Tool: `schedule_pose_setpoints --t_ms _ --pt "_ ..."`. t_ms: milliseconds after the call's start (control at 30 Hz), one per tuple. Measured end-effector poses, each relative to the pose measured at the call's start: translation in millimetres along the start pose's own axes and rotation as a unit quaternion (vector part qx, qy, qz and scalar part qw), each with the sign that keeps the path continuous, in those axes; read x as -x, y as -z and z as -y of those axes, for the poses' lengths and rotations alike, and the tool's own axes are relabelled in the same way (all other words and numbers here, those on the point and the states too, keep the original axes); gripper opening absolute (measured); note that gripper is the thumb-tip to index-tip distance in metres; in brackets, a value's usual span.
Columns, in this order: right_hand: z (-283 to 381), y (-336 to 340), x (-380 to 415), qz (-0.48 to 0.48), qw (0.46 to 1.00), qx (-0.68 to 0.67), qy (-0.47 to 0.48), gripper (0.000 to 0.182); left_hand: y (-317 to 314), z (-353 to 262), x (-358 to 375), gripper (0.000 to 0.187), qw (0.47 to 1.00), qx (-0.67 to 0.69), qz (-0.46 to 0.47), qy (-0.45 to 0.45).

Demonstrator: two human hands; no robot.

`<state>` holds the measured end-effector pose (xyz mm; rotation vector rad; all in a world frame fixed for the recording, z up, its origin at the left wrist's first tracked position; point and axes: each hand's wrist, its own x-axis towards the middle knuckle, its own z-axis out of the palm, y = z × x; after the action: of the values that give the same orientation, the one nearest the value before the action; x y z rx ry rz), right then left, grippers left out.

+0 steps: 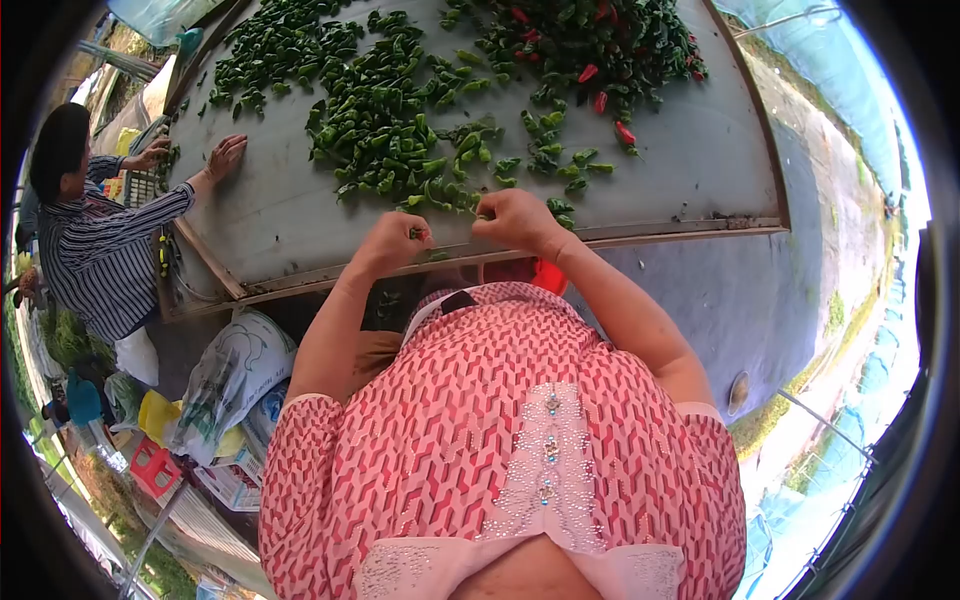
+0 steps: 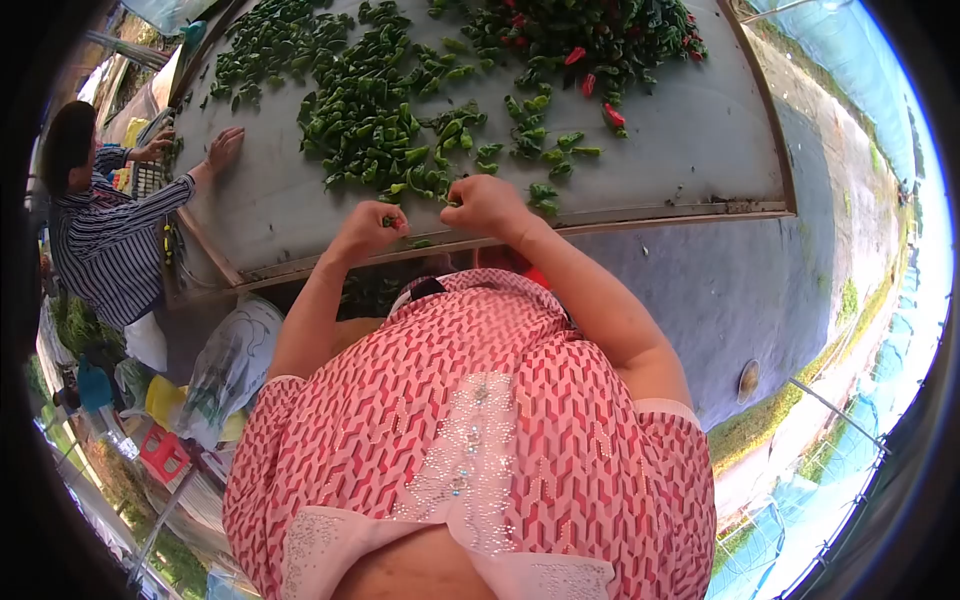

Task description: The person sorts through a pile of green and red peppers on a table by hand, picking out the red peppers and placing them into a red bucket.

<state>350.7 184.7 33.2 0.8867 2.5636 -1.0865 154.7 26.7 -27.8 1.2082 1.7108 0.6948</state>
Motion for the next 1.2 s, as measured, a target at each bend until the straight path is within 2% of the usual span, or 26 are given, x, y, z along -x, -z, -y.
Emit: schedule_pose_setpoints --t_ms 67,133,200,233,267,367,467,533,600,667,733,833,900,933,1033,1067,1133,1167,1200 --pt "-9 -2 -3 -0.098 0.995 -0.018 -0.002 0.04 2 6 30 0.016 0.972 -0.233 -0.013 0.012" --pt "-10 4 -3 -0.19 0.982 0.004 -0.018 0.038 -2 31 59 0.023 0.974 -0.198 0.054 0.095" --pt "-6 17 -1 -0.271 0.959 0.067 -0.048 0.037 -19 59 96 0.031 0.98 -0.138 0.042 0.14" --pt "-13 21 -5 -0.265 0.961 0.026 -0.07 0.036 -22 58 101 0.039 0.954 -0.13 0.091 0.255" --pt "-18 24 -3 -0.257 0.962 -0.017 -0.093 0.035 -38 95 114 0.041 0.941 -0.232 0.112 0.22" --pt "-61 8 5 -0.206 0.967 -0.096 -0.112 0.032 -55 108 134 0.033 0.905 -0.284 0.211 0.235" --pt "-101 -23 23 -0.172 0.972 -0.11 -0.119 0.03 -49 84 97 0.025 0.956 0.001 0.143 0.257" --pt "-108 -38 39 -0.157 0.969 -0.144 -0.123 0.029 -25 28 64 0.023 0.958 0.175 0.009 0.226" --pt "-105 -46 56 -0.162 0.963 -0.162 -0.142 0.028 -21 43 5 0.019 0.977 0.141 -0.142 0.067" --pt "-101 -52 69 -0.168 0.956 -0.175 -0.165 0.026 5 7 -49 0.018 0.975 -0.038 -0.217 0.007" --pt "-99 -52 80 -0.177 0.948 -0.183 -0.189 0.024 19 -9 -107 0.015 0.956 -0.155 -0.248 -0.003" --pt "-116 -70 102 -0.235 0.922 -0.238 -0.193 0.021 28 -7 -174 0.015 0.941 -0.266 -0.208 0.022" --pt "-120 -76 124 -0.248 0.898 -0.268 -0.244 0.021 32 -3 -199 0.017 0.93 -0.33 -0.154 0.045" --pt "-123 -79 133 -0.252 0.884 -0.285 -0.271 0.02 34 -3 -209 0.018 0.925 -0.364 -0.073 0.087" --pt "-131 -102 174 -0.276 0.852 -0.289 -0.339 0.02 33 -5 -211 0.02 0.923 -0.365 -0.034 0.118" --pt "-137 -116 190 -0.292 0.841 -0.284 -0.355 0.02 30 14 -216 0.017 0.926 -0.363 -0.058 0.084" --pt "-132 -137 223 -0.306 0.815 -0.279 -0.404 0.022 52 29 -218 0.015 0.981 -0.109 0.042 0.156" --pt "-126 -144 237 -0.304 0.799 -0.281 -0.436 0.023 57 31 -218 0.015 0.977 0.022 0.092 0.192" --pt "-113 -145 247 -0.303 0.768 -0.311 -0.47 0.023 69 13 -205 0.013 0.975 0.08 0.059 0.2"
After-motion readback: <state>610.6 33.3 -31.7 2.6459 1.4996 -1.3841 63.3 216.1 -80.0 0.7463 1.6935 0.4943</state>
